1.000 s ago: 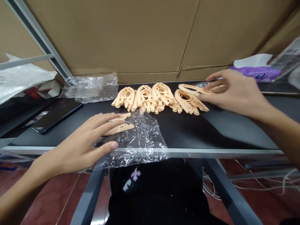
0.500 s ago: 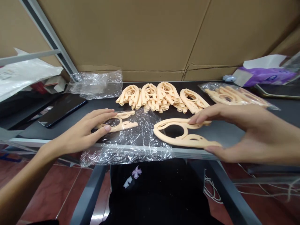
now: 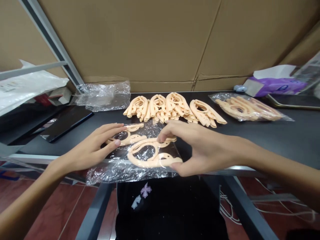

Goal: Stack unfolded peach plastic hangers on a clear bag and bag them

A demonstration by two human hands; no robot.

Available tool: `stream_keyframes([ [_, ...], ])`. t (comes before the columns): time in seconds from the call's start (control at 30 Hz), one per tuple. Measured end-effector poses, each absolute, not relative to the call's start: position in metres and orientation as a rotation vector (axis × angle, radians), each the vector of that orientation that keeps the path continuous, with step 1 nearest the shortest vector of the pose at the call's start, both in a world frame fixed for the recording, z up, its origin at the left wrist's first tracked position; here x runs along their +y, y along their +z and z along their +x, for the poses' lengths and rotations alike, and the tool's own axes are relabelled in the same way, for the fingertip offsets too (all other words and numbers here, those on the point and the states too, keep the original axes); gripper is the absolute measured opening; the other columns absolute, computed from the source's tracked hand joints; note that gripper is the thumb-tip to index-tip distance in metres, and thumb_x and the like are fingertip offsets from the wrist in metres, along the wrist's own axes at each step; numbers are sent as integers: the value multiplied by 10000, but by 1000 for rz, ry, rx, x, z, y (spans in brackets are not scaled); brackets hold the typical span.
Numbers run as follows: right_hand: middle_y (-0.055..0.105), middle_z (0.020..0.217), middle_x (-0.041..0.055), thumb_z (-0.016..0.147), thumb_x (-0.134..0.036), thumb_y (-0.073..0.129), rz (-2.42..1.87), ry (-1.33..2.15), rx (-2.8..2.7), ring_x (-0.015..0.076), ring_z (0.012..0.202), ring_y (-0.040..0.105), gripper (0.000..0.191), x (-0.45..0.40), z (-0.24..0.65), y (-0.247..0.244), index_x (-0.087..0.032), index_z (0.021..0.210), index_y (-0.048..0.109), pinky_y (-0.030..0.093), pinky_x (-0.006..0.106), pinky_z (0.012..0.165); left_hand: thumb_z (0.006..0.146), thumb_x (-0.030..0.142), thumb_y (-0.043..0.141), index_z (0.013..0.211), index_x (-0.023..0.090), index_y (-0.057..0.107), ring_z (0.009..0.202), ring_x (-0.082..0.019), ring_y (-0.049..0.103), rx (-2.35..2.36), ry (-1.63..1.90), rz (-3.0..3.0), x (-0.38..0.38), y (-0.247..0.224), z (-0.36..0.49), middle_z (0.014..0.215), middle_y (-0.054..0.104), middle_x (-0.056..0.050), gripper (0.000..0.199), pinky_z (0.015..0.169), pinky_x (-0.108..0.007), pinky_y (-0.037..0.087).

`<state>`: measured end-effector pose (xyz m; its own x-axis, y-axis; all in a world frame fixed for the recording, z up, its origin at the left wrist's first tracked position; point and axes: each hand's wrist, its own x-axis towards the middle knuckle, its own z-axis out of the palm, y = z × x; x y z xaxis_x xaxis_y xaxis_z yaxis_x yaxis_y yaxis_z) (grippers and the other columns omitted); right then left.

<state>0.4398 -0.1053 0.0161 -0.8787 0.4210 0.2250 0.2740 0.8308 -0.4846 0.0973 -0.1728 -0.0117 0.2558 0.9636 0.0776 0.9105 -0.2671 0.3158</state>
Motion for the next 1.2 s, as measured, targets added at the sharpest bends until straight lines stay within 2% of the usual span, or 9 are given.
stream_keyframes([
  [0.17,717,1218,90,859,-247,775,-381,666,-2651,209,1095,666,415,-103,434,9,-164,1240,635,537,345,935,1037,744,404,1562,244,586,1558,-343,444,1773,371,2328,-172,-14,95,1679,504,-92,748,1324,-545,325],
  [0.27,734,1095,84,947,-236,682,-431,527,-2559,207,1034,668,206,-96,443,-1,-152,1135,691,516,359,918,1037,750,387,1556,232,596,1554,-349,449,1777,364,2329,-171,-14,96,1677,506,-98,762,1323,-556,321],
  [0.33,713,1010,84,974,-216,647,-486,416,-2522,205,976,653,144,-90,449,-9,-141,1058,737,500,366,886,1038,746,388,1554,232,599,1551,-354,452,1775,360,2336,-171,-14,97,1675,509,-98,758,1321,-564,319],
  [0.47,667,991,101,1008,-302,682,-520,301,-2514,224,963,609,228,-82,450,-22,-137,1083,819,467,389,875,1047,732,380,1546,231,607,1550,-357,451,1760,368,2355,-170,-14,97,1673,510,-102,743,1320,-572,317],
  [0.6,646,906,82,1030,-317,671,-497,297,-2565,219,932,557,237,-80,434,-24,-163,995,848,414,381,868,1034,762,371,1539,228,614,1545,-364,457,1766,358,2339,-170,-12,100,1664,519,-110,774,1312,-587,326],
  [0.77,694,936,97,1034,-262,637,-616,254,-2699,224,955,532,239,-84,402,-17,-136,951,823,344,386,898,1019,787,373,1526,235,631,1543,-373,458,1764,348,2340,-169,-11,102,1667,514,-111,792,1309,-594,331],
  [0.97,717,983,118,1075,-296,555,-729,144,-2794,233,988,517,325,-93,376,-8,-106,952,789,279,387,910,1012,793,366,1551,229,604,1532,-377,470,1743,344,2355,-166,-11,96,1663,516,-121,815,1302,-587,348],
  [1.2,730,889,64,1013,-361,683,-741,226,-2681,218,967,540,284,-90,369,-17,-141,844,749,276,373,911,950,865,407,1538,238,625,1504,-408,500,1787,296,2376,-163,-9,101,1659,519,-126,886,1283,-584,387],
])
